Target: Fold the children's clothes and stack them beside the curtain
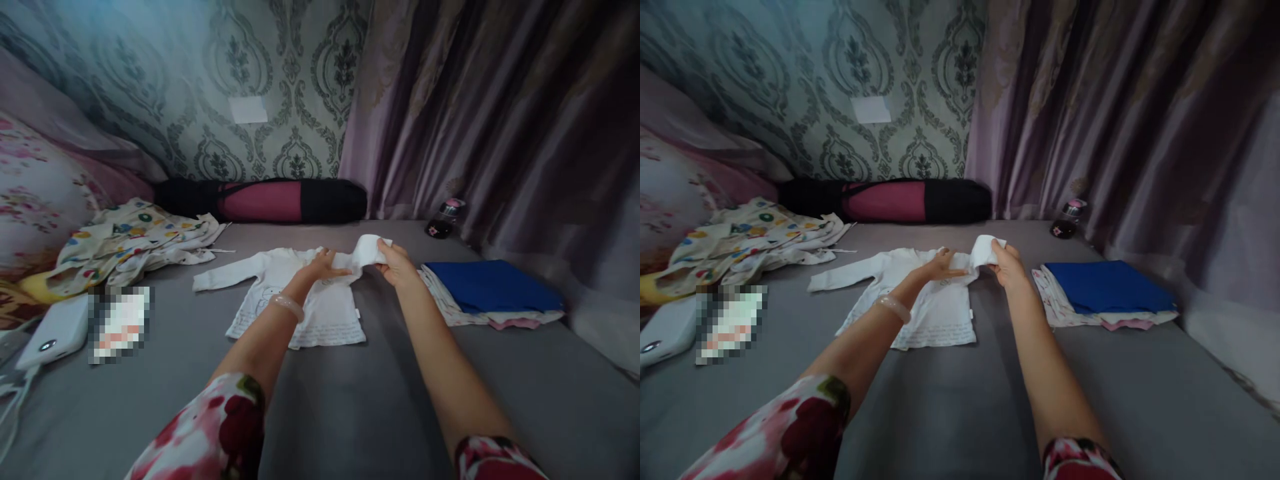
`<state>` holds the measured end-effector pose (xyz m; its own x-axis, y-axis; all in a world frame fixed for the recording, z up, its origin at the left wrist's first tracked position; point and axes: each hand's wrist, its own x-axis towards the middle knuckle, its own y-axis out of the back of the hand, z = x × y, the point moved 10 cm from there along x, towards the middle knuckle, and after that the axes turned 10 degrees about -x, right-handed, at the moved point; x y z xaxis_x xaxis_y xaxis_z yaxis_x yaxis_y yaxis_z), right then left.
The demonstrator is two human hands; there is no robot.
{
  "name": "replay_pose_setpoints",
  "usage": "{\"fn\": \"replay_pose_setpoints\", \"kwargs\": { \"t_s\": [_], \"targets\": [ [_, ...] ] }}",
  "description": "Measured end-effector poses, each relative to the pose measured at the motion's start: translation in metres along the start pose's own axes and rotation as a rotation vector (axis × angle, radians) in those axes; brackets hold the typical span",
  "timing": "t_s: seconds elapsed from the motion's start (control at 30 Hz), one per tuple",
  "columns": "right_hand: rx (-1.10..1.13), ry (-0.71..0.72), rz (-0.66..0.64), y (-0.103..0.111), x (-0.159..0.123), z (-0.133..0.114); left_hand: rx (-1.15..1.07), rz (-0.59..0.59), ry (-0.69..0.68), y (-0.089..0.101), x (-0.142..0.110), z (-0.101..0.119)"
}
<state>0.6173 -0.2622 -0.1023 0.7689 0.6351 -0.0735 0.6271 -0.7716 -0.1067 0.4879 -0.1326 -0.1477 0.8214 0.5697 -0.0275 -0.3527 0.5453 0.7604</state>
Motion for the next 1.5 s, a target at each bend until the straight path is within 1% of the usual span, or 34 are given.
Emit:
{"fn": "replay_pose_setpoints", "kwargs": {
  "t_s": [0.1, 0.17, 0.2, 0.27, 0.3, 0.37, 0.47, 0.63, 0.7, 0.73, 0.77, 0.8, 0.83, 0.9, 1.0, 1.1, 1.2, 1.27, 1.37, 1.43, 1.5],
  "targets": [
    [-0.062, -0.072, 0.047, -0.016, 0.0, -0.002, -0.171, 0.215, -0.045, 0.027, -0.026, -0.021],
    [-0.115, -0.084, 0.055, -0.032, -0.001, -0.003, -0.322, 0.335, -0.022, 0.044, -0.046, -0.046],
    [-0.148, -0.081, 0.055, -0.041, -0.002, -0.004, -0.397, 0.381, 0.023, 0.05, -0.057, -0.062],
    [-0.246, -0.053, 0.052, -0.06, -0.002, -0.003, -0.523, 0.445, 0.142, 0.057, -0.079, -0.092],
    [-0.324, -0.021, 0.049, -0.069, -0.002, -0.003, -0.569, 0.462, 0.189, 0.058, -0.089, -0.104],
    [-0.5, 0.063, 0.037, -0.089, -0.002, -0.002, -0.633, 0.482, 0.226, 0.059, -0.106, -0.118],
    [-0.669, 0.152, 0.012, -0.117, -0.004, 0.006, -0.681, 0.496, 0.189, 0.058, -0.118, -0.122],
    [-0.788, 0.15, -0.017, -0.154, -0.017, 0.034, -0.679, 0.519, 0.106, 0.057, -0.116, -0.116],
    [-0.886, 0.167, -0.105, -0.173, -0.03, 0.051, -0.66, 0.5, 0.097, 0.055, -0.112, -0.115],
    [-0.998, 0.205, -0.205, -0.188, -0.039, 0.061, -0.656, 0.479, 0.084, 0.053, -0.11, -0.114],
    [-1.127, 0.275, -0.284, -0.2, -0.049, 0.07, -0.651, 0.456, 0.062, 0.052, -0.109, -0.113],
    [-1.239, 0.361, -0.308, -0.207, -0.059, 0.075, -0.635, 0.438, 0.034, 0.051, -0.107, -0.11],
    [-1.323, 0.417, -0.318, -0.21, -0.066, 0.081, -0.605, 0.429, 0.003, 0.051, -0.107, -0.108],
    [-1.419, 0.482, -0.352, -0.213, -0.077, 0.091, -0.498, 0.441, -0.053, 0.054, -0.107, -0.101],
    [-1.486, 0.483, -0.417, -0.21, -0.08, 0.1, -0.301, 0.463, -0.11, 0.058, -0.108, -0.089],
    [-1.486, 0.447, -0.496, -0.209, -0.076, 0.098, -0.129, 0.448, -0.149, 0.057, -0.107, -0.078],
    [-1.416, 0.444, -0.548, -0.208, -0.069, 0.086, -0.008, 0.427, -0.133, 0.05, -0.107, -0.079],
    [-1.399, 0.455, -0.497, -0.201, -0.061, 0.076, 0.056, 0.411, -0.107, 0.045, -0.107, -0.084],
    [-1.465, 0.481, -0.351, -0.18, -0.046, 0.066, 0.133, 0.382, -0.104, 0.037, -0.108, -0.088],
    [-1.528, 0.473, -0.308, -0.167, -0.039, 0.07, 0.177, 0.375, -0.113, 0.036, -0.11, -0.087],
    [-1.579, 0.466, -0.297, -0.157, -0.034, 0.078, 0.218, 0.381, -0.109, 0.037, -0.112, -0.085]
  ]
}}
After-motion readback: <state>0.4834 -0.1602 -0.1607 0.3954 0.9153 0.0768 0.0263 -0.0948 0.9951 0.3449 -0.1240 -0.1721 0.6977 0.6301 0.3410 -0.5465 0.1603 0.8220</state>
